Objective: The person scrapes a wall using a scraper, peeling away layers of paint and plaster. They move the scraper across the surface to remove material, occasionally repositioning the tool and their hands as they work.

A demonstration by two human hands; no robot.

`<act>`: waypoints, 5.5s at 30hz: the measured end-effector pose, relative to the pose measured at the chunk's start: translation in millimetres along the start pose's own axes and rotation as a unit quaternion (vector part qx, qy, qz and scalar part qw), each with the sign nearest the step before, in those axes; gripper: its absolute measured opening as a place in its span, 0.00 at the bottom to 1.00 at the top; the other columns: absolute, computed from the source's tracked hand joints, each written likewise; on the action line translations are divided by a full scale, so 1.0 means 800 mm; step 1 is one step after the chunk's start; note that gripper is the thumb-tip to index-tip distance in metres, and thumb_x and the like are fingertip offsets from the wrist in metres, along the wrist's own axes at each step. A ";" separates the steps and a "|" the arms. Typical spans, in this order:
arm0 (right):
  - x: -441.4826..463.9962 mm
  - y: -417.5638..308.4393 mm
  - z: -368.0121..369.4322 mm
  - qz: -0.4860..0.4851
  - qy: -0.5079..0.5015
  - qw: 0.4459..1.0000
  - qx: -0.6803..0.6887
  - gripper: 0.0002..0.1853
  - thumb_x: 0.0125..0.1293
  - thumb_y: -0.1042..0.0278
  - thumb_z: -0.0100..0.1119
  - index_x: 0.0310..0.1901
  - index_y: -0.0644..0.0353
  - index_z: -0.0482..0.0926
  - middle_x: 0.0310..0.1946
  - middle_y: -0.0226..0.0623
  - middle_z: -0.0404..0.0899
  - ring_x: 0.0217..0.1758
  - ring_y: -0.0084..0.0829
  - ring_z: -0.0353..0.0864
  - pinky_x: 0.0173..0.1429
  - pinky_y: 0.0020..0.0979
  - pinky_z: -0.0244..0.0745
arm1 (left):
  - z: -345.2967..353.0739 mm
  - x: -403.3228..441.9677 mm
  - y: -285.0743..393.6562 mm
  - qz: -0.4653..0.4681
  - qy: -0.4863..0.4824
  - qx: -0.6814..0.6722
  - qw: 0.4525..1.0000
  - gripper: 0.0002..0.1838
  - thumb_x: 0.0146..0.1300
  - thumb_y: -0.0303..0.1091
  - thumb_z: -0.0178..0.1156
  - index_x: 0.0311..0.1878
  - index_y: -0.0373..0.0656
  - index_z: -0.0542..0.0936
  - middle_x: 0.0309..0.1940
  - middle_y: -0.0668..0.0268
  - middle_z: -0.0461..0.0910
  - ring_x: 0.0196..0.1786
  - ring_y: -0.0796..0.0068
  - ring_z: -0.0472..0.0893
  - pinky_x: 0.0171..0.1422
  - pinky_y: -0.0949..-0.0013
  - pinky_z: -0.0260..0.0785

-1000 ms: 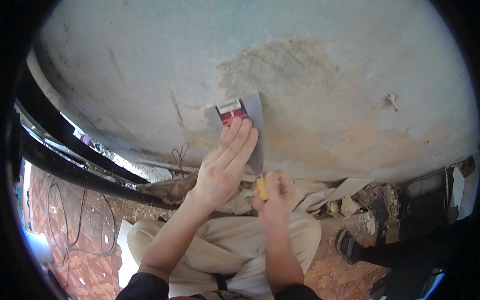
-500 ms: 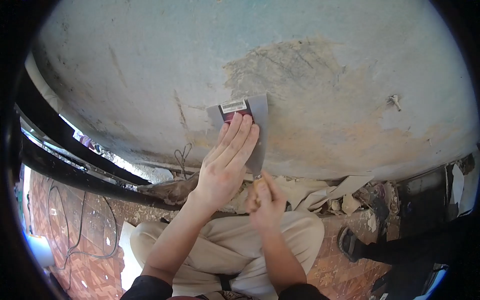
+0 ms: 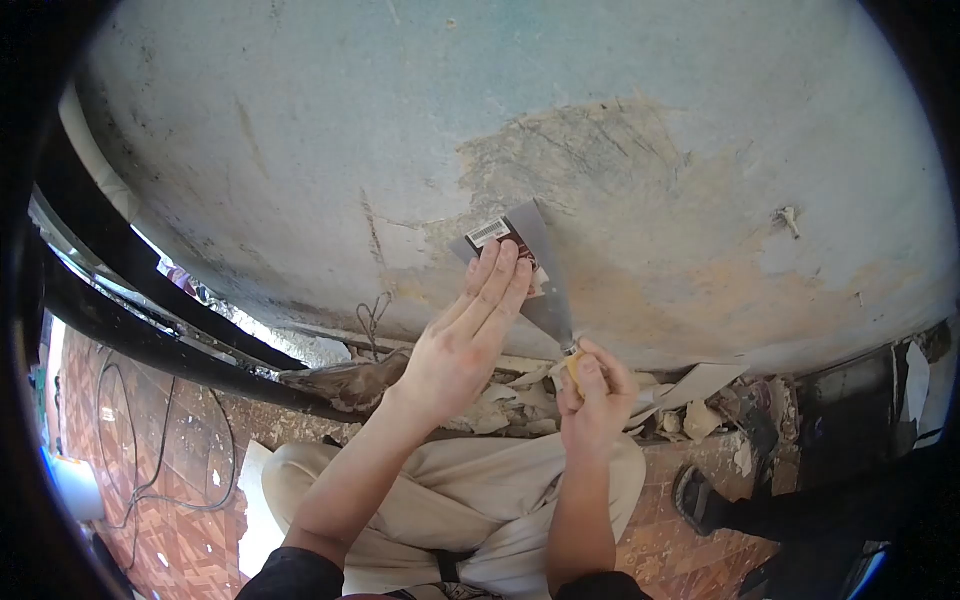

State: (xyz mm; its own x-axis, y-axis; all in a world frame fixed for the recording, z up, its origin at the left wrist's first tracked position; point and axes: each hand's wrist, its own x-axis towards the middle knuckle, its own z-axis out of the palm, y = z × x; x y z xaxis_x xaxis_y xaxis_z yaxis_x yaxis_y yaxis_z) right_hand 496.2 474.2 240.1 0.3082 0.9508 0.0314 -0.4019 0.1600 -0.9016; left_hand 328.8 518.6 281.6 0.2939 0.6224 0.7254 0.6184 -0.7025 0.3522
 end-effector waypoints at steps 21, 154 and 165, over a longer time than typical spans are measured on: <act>-0.011 -0.018 -0.012 0.002 -0.023 0.997 -0.071 0.17 0.70 0.67 0.59 0.55 0.68 0.78 0.21 0.26 0.68 0.18 0.15 0.63 0.18 0.18 0.53 | -0.013 -0.004 -0.007 0.002 -0.052 -0.046 0.998 0.38 0.47 0.13 0.49 0.68 0.30 0.66 0.71 0.47 0.63 0.75 0.52 0.61 0.77 0.51 0.57; -0.038 0.054 0.033 -0.135 0.033 0.983 -0.117 0.11 0.75 0.74 0.49 0.54 0.67 0.74 0.42 0.37 0.81 0.42 0.20 0.78 0.46 0.23 0.72 | -0.013 0.008 0.021 -0.009 -0.065 -0.063 0.996 0.36 0.63 0.41 0.61 0.69 0.28 0.65 0.72 0.43 0.59 0.76 0.46 0.56 0.76 0.47 0.51; -0.019 -0.008 0.048 -0.212 -0.030 0.951 -0.222 0.10 0.68 0.79 0.58 0.50 0.67 0.78 0.31 0.31 0.78 0.28 0.13 0.72 0.31 0.17 0.66 | -0.028 0.029 0.024 -0.020 -0.022 -0.086 0.996 0.37 0.61 0.36 0.62 0.70 0.28 0.63 0.73 0.41 0.56 0.77 0.43 0.53 0.77 0.46 0.48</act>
State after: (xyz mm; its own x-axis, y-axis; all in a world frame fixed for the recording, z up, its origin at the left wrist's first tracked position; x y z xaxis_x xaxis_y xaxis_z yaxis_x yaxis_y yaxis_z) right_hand 461.2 469.1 261.7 0.3060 0.8418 0.4447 0.1561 0.4164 -0.8957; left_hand 331.4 511.7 318.6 0.3064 0.6625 0.6835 0.4967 -0.7239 0.4789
